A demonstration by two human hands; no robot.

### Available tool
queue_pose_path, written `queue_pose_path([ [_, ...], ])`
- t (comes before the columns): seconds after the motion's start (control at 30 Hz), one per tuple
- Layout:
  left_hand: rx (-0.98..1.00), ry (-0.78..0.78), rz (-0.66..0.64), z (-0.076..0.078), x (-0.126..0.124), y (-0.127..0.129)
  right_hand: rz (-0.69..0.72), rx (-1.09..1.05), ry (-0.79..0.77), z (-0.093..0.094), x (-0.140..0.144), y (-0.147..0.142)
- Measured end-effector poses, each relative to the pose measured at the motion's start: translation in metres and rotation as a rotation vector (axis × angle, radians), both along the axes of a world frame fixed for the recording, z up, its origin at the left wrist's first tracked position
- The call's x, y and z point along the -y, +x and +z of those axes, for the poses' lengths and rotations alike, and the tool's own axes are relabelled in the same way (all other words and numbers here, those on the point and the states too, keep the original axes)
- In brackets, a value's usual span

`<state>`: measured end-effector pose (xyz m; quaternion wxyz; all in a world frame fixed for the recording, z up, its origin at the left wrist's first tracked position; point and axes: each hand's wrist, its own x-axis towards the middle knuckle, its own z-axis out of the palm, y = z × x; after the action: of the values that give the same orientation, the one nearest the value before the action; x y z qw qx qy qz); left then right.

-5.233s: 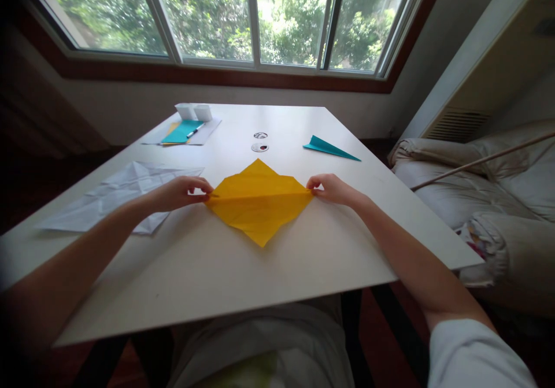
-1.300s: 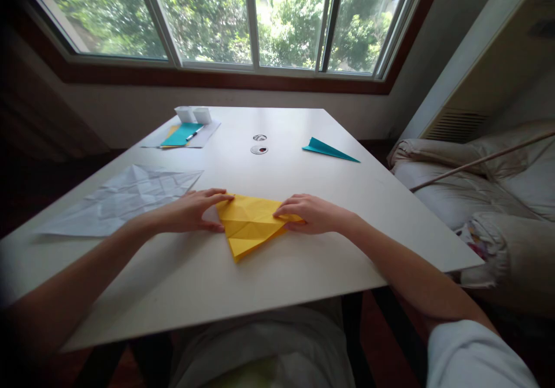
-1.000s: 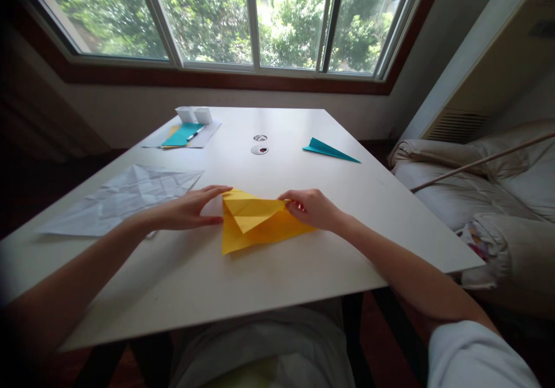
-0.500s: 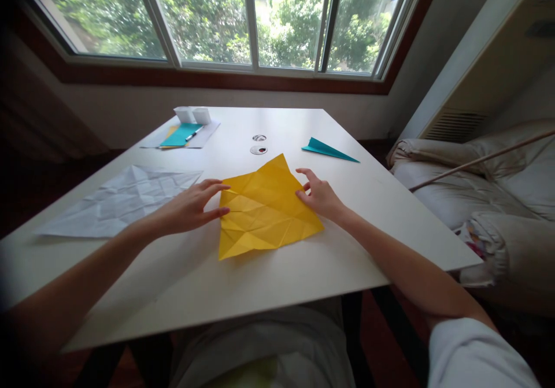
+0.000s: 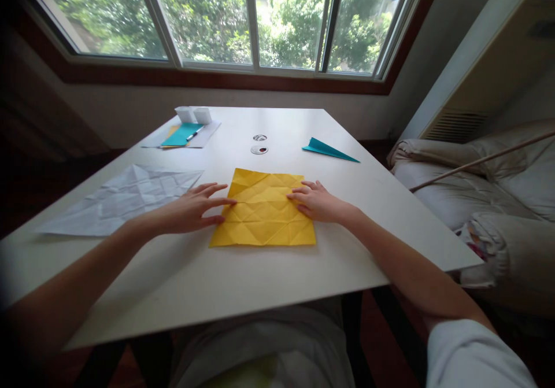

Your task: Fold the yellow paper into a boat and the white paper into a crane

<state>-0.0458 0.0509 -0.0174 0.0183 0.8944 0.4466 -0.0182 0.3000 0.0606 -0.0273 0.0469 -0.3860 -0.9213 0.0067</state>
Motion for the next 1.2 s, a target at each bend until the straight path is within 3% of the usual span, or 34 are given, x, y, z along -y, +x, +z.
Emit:
queue_pose_path([
  [0.17,-0.009,0.078,0.054,0.003,-0.003,0.0,0.061,-0.028,-0.016,0.011,0.01,-0.008],
  [0.4,-0.016,-0.063,0.113,0.009,0.001,0.007,0.208,-0.069,-0.128,0.019,0.03,-0.028],
  [0.57,0.005,-0.083,0.139,0.002,-0.002,0.007,0.04,-0.071,-0.053,0.017,0.021,-0.018],
  [0.67,0.023,-0.018,0.125,-0.003,-0.006,0.007,-0.056,-0.059,-0.123,0.012,0.007,-0.002],
  [0.87,0.046,0.026,0.191,-0.011,-0.019,-0.008,-0.124,-0.12,-0.244,0.009,-0.01,0.013],
  [1.2,0.054,-0.134,0.122,-0.001,-0.024,-0.023,-0.152,-0.138,-0.233,0.007,-0.01,0.012],
])
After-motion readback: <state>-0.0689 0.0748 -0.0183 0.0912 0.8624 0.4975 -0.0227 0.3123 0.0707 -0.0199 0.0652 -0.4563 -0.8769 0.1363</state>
